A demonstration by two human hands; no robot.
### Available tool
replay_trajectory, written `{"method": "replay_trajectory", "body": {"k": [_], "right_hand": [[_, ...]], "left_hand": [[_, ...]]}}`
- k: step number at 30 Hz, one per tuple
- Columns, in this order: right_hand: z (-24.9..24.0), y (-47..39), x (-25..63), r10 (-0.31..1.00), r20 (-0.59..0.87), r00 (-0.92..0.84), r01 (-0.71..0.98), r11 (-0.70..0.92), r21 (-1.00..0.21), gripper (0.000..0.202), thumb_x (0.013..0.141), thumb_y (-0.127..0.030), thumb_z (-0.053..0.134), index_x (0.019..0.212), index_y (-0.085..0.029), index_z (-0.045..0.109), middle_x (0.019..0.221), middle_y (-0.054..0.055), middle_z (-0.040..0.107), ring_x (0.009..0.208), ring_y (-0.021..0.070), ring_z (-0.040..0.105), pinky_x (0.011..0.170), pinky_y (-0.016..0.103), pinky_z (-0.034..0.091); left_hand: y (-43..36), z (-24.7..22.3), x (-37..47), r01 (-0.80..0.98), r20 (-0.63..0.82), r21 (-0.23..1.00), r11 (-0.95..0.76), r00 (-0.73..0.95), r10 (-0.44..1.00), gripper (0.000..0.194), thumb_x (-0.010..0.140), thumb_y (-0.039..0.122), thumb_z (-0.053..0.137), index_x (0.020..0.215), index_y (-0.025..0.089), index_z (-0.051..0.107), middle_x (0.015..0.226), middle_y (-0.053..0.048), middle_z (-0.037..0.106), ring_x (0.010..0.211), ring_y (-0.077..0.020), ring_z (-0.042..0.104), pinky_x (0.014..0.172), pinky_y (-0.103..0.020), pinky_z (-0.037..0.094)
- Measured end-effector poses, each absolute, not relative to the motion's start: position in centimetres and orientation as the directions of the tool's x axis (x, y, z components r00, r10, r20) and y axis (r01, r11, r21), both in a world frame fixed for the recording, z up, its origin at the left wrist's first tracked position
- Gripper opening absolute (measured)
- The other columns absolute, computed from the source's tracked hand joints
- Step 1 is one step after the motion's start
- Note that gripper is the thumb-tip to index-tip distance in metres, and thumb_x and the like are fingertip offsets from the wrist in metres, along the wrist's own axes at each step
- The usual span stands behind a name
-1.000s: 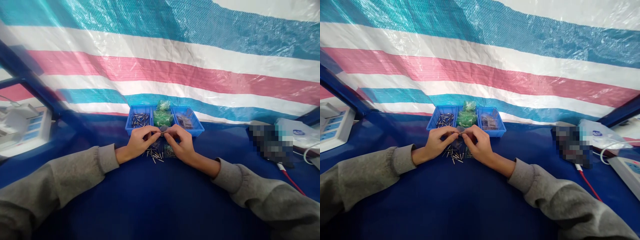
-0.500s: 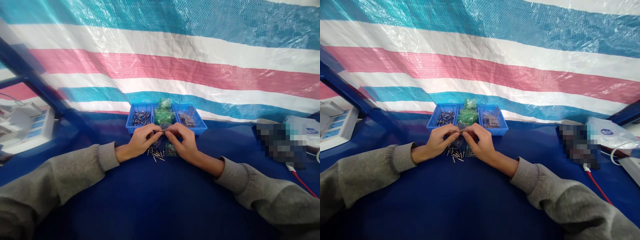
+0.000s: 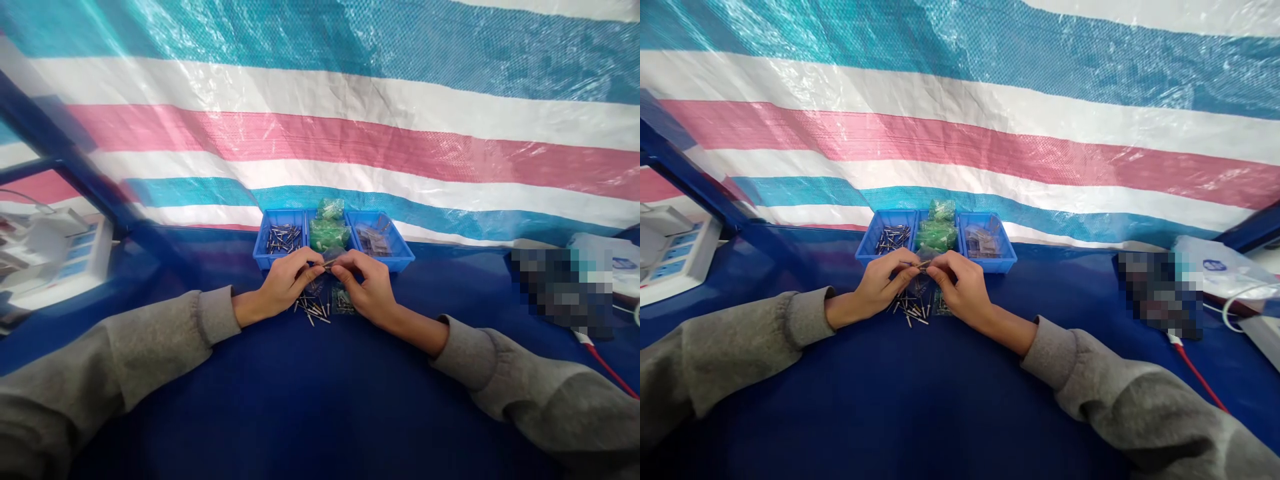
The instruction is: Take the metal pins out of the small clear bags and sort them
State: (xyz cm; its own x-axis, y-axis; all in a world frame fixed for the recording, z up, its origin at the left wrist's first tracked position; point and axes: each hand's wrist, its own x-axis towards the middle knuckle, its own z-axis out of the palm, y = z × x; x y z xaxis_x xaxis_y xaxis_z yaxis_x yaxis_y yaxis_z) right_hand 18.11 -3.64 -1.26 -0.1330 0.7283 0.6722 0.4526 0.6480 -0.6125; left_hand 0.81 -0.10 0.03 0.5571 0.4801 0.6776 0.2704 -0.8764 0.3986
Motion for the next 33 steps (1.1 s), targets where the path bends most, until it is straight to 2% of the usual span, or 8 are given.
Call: {"method": "replay_trajectory", "body": {"k": [6,11,19,27,33], "right_hand": [[-1.46,-3.45,18.15,0.720,0.681,-0.132,0.466,0.652,-0.599,0.022,0.086,-0.031,0.052,0.068,-0.019,0.052,0.059,-0.003,0.052,0.054,0.0099,0.047,0.052,0.023,0.037],[-1.45,-3.25,18.13,0.725,0.681,-0.101,0.448,0.644,-0.620,0.023,0.084,-0.036,0.055,0.069,-0.019,0.053,0.059,-0.003,0.053,0.051,0.0091,0.046,0.050,0.022,0.037],[-1.16,-3.54,18.16,0.722,0.680,-0.129,0.432,0.658,-0.617,0.019,0.083,-0.029,0.057,0.068,-0.018,0.056,0.059,-0.003,0.054,0.053,0.0095,0.047,0.051,0.023,0.038],[-1.09,-3.94,18.35,0.748,0.648,-0.142,0.408,0.641,-0.650,0.011,0.085,-0.027,0.053,0.084,-0.019,0.060,0.073,0.001,0.058,0.064,0.0123,0.053,0.057,0.026,0.045],[-1.16,-3.79,18.36,0.749,0.648,-0.139,0.401,0.640,-0.655,0.009,0.085,-0.026,0.053,0.084,-0.019,0.058,0.071,0.000,0.056,0.061,0.0114,0.053,0.056,0.025,0.044]], "left_hand": [[-0.32,0.31,0.60,0.258,0.703,0.396,-0.882,0.532,0.471,0.023,0.090,0.028,0.045,0.075,0.015,0.056,0.062,0.001,0.055,0.055,-0.0075,0.049,0.053,-0.019,0.040],[-0.27,0.37,0.73,0.282,0.706,0.417,-0.864,0.497,0.504,0.021,0.090,0.026,0.046,0.076,0.015,0.057,0.068,-0.001,0.057,0.059,-0.0085,0.052,0.057,-0.020,0.043],[-0.30,0.17,0.72,0.255,0.702,0.447,-0.858,0.494,0.513,0.013,0.086,0.025,0.052,0.085,0.015,0.060,0.075,-0.003,0.061,0.059,-0.0078,0.053,0.052,-0.019,0.041],[-0.16,0.03,0.77,0.293,0.679,0.436,-0.851,0.514,0.524,0.016,0.088,0.027,0.049,0.084,0.016,0.059,0.071,-0.001,0.059,0.057,-0.0074,0.052,0.054,-0.019,0.042],[-0.08,-0.11,0.86,0.252,0.714,0.446,-0.859,0.478,0.511,0.009,0.084,0.023,0.055,0.085,0.016,0.058,0.073,-0.001,0.059,0.046,-0.0036,0.042,0.045,-0.017,0.037]]}}
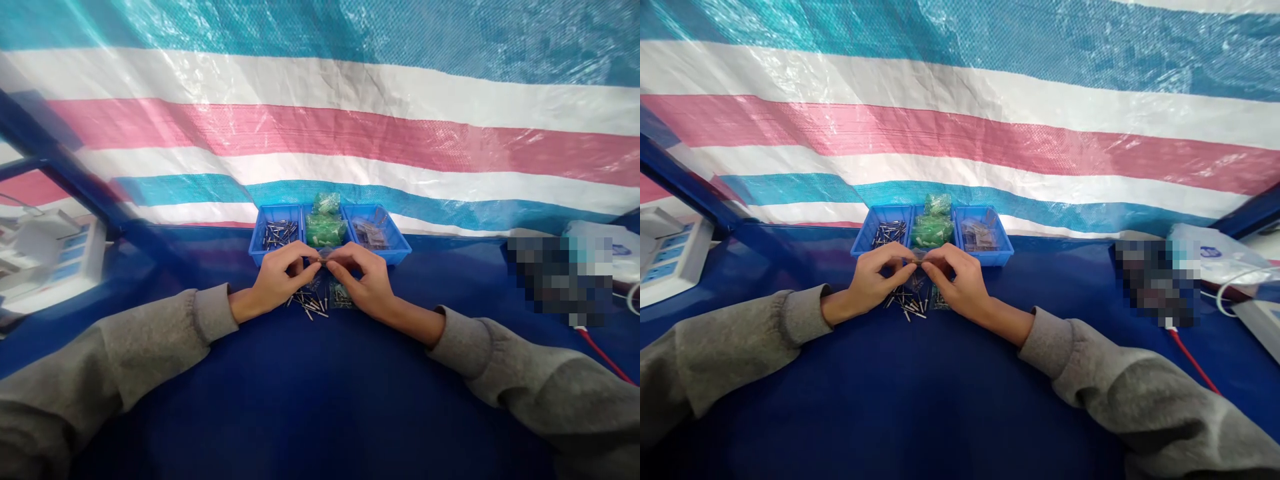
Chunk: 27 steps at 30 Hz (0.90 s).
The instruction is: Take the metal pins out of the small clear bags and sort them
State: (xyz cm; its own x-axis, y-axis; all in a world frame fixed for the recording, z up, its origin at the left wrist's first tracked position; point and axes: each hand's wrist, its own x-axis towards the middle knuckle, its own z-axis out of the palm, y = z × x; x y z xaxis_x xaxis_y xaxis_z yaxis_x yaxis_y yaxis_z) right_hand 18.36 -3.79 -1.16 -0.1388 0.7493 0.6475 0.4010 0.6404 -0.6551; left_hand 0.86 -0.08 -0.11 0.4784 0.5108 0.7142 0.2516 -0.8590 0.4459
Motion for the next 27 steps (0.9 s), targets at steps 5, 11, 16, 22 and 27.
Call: {"method": "replay_trajectory", "body": {"k": [5,11,16,22,27], "right_hand": [[-1.08,-3.80,18.24,0.705,0.693,-0.152,0.403,0.684,-0.608,0.007,0.084,-0.022,0.053,0.085,-0.018,0.058,0.069,0.000,0.055,0.059,0.0113,0.051,0.053,0.025,0.042],[-1.01,-3.77,18.20,0.692,0.700,-0.175,0.401,0.700,-0.592,0.006,0.085,-0.021,0.053,0.086,-0.018,0.059,0.070,0.000,0.055,0.059,0.0107,0.050,0.052,0.024,0.041],[-1.01,-3.71,18.17,0.707,0.687,-0.167,0.414,0.683,-0.602,0.007,0.085,-0.023,0.053,0.082,-0.018,0.057,0.067,-0.001,0.052,0.058,0.0103,0.048,0.052,0.023,0.040],[-1.17,-3.56,18.20,0.706,0.687,-0.173,0.412,0.686,-0.600,0.007,0.085,-0.024,0.052,0.081,-0.018,0.055,0.066,-0.001,0.050,0.058,0.0107,0.048,0.052,0.023,0.039],[-1.21,-3.68,18.17,0.711,0.686,-0.152,0.390,0.681,-0.619,0.006,0.085,-0.024,0.053,0.082,-0.019,0.054,0.066,-0.002,0.048,0.056,0.0094,0.046,0.050,0.023,0.039]], "left_hand": [[-0.09,-0.01,0.83,0.209,0.721,0.443,-0.872,0.494,0.485,0.004,0.082,0.019,0.057,0.080,0.015,0.057,0.064,0.002,0.054,0.049,-0.0052,0.045,0.047,-0.017,0.038],[-0.03,0.02,0.77,0.202,0.715,0.462,-0.864,0.491,0.497,0.012,0.082,0.018,0.056,0.071,0.015,0.054,0.059,0.003,0.051,0.049,-0.0051,0.044,0.046,-0.017,0.036],[-0.02,0.10,0.74,0.216,0.713,0.454,-0.864,0.493,0.498,0.016,0.084,0.021,0.053,0.070,0.015,0.054,0.061,0.002,0.052,0.054,-0.0062,0.048,0.050,-0.018,0.038],[-0.12,0.13,0.84,0.268,0.681,0.475,-0.838,0.491,0.543,0.012,0.086,0.026,0.052,0.082,0.015,0.056,0.072,0.001,0.057,0.054,-0.0054,0.049,0.050,-0.016,0.040],[-0.12,0.01,0.89,0.273,0.698,0.457,-0.846,0.480,0.532,0.012,0.086,0.025,0.052,0.079,0.015,0.056,0.070,0.001,0.055,0.057,-0.0061,0.049,0.052,-0.017,0.041]]}}
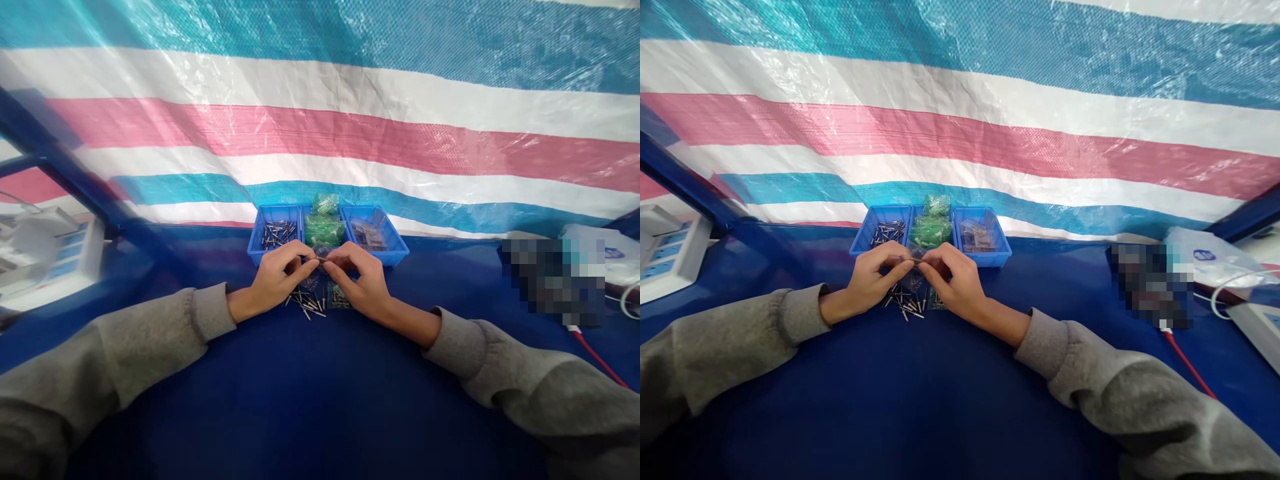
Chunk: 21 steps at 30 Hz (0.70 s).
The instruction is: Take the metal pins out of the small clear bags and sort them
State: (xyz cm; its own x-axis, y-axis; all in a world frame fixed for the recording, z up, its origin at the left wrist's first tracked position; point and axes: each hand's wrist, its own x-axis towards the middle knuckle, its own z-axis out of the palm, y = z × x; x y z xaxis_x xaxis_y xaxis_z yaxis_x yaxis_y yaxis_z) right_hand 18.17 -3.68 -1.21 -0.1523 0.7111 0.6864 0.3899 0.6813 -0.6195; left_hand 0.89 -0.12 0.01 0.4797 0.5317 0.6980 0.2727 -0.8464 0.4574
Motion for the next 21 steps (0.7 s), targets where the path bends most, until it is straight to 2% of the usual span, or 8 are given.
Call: {"method": "replay_trajectory", "body": {"k": [3,11,21], "right_hand": [[-1.28,-3.70,18.17,0.703,0.695,-0.150,0.388,0.689,-0.613,0.005,0.085,-0.023,0.052,0.082,-0.019,0.054,0.067,-0.002,0.047,0.056,0.0091,0.045,0.050,0.022,0.038],[-1.21,-3.63,18.23,0.706,0.690,-0.161,0.416,0.682,-0.601,0.007,0.085,-0.023,0.053,0.079,-0.019,0.054,0.064,-0.003,0.046,0.056,0.0093,0.044,0.051,0.023,0.036],[-1.16,-3.66,18.22,0.681,0.714,-0.162,0.400,0.707,-0.584,0.008,0.086,-0.022,0.051,0.080,-0.019,0.054,0.065,-0.002,0.049,0.057,0.0100,0.046,0.052,0.023,0.038]], "left_hand": [[-0.13,-0.02,0.88,0.261,0.719,0.437,-0.861,0.474,0.509,0.012,0.086,0.023,0.053,0.078,0.015,0.056,0.068,0.001,0.056,0.055,-0.0056,0.049,0.053,-0.017,0.041],[-0.03,-0.12,0.80,0.254,0.665,0.494,-0.832,0.506,0.549,0.013,0.086,0.026,0.052,0.083,0.015,0.058,0.071,0.001,0.058,0.050,-0.0040,0.047,0.048,-0.015,0.039],[-0.23,0.04,0.84,0.303,0.707,0.428,-0.852,0.475,0.524,0.018,0.086,0.028,0.051,0.077,0.014,0.055,0.064,0.002,0.057,0.047,-0.0045,0.046,0.047,-0.016,0.039]]}}
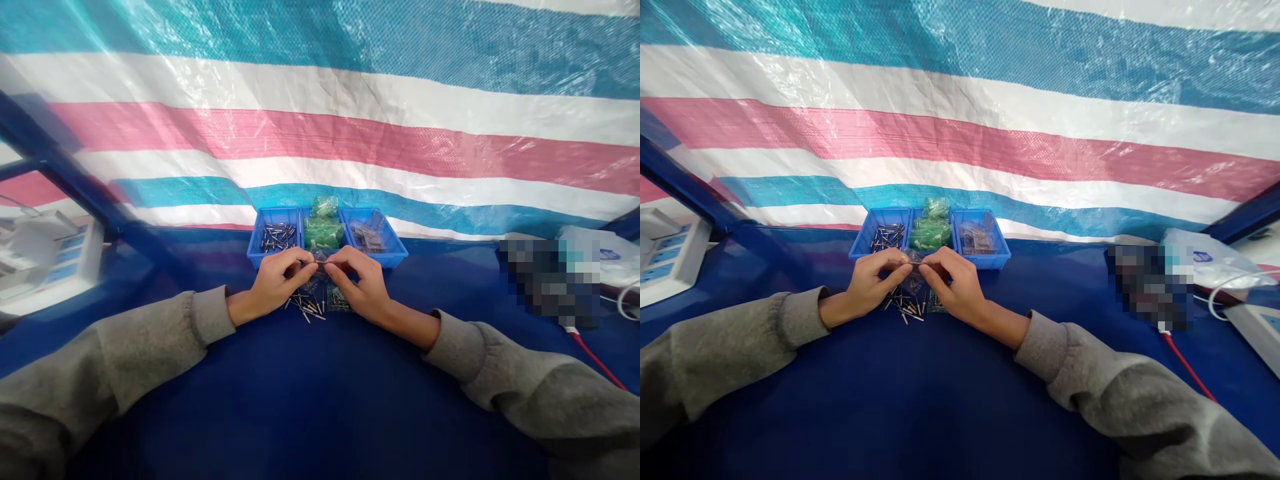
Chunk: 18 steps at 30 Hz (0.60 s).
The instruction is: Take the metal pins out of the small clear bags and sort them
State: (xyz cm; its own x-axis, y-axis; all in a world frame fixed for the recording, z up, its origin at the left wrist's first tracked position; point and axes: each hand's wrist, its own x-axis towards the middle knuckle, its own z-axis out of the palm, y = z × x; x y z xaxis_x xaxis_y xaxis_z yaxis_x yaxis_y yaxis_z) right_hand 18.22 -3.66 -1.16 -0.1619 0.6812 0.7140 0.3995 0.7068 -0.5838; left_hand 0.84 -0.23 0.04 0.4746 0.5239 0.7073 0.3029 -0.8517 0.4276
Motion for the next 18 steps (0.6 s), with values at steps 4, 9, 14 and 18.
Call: {"method": "replay_trajectory", "body": {"k": [4,9,14,18], "right_hand": [[-1.07,-3.65,18.15,0.657,0.738,-0.154,0.419,0.720,-0.554,0.009,0.087,-0.021,0.051,0.078,-0.019,0.054,0.064,-0.002,0.050,0.058,0.0101,0.046,0.053,0.024,0.038],[-0.93,-3.75,18.03,0.652,0.738,-0.176,0.420,0.727,-0.542,0.009,0.087,-0.020,0.051,0.080,-0.018,0.057,0.064,-0.002,0.049,0.057,0.0100,0.045,0.052,0.023,0.038],[-1.04,-3.73,18.07,0.653,0.739,-0.168,0.407,0.729,-0.551,0.009,0.087,-0.022,0.050,0.084,-0.019,0.058,0.066,-0.001,0.052,0.058,0.0111,0.047,0.052,0.025,0.039],[-1.06,-3.75,18.09,0.662,0.729,-0.171,0.409,0.721,-0.559,0.010,0.087,-0.023,0.050,0.084,-0.019,0.059,0.065,-0.001,0.052,0.058,0.0114,0.047,0.052,0.025,0.039]], "left_hand": [[-0.20,0.02,0.78,0.268,0.687,0.483,-0.833,0.474,0.551,0.015,0.085,0.029,0.053,0.081,0.014,0.058,0.066,0.001,0.060,0.046,-0.0042,0.047,0.045,-0.015,0.040],[-0.27,0.18,0.75,0.299,0.670,0.479,-0.825,0.484,0.564,0.017,0.085,0.029,0.053,0.081,0.014,0.060,0.069,0.000,0.063,0.047,-0.0042,0.049,0.047,-0.015,0.041],[-0.38,0.37,0.75,0.320,0.694,0.417,-0.851,0.492,0.525,0.021,0.087,0.032,0.050,0.080,0.014,0.059,0.066,0.001,0.062,0.047,-0.0045,0.049,0.047,-0.015,0.040],[-0.46,0.37,0.71,0.323,0.705,0.406,-0.855,0.485,0.518,0.022,0.087,0.032,0.051,0.079,0.014,0.059,0.066,0.000,0.063,0.048,-0.0054,0.052,0.047,-0.015,0.042]]}}
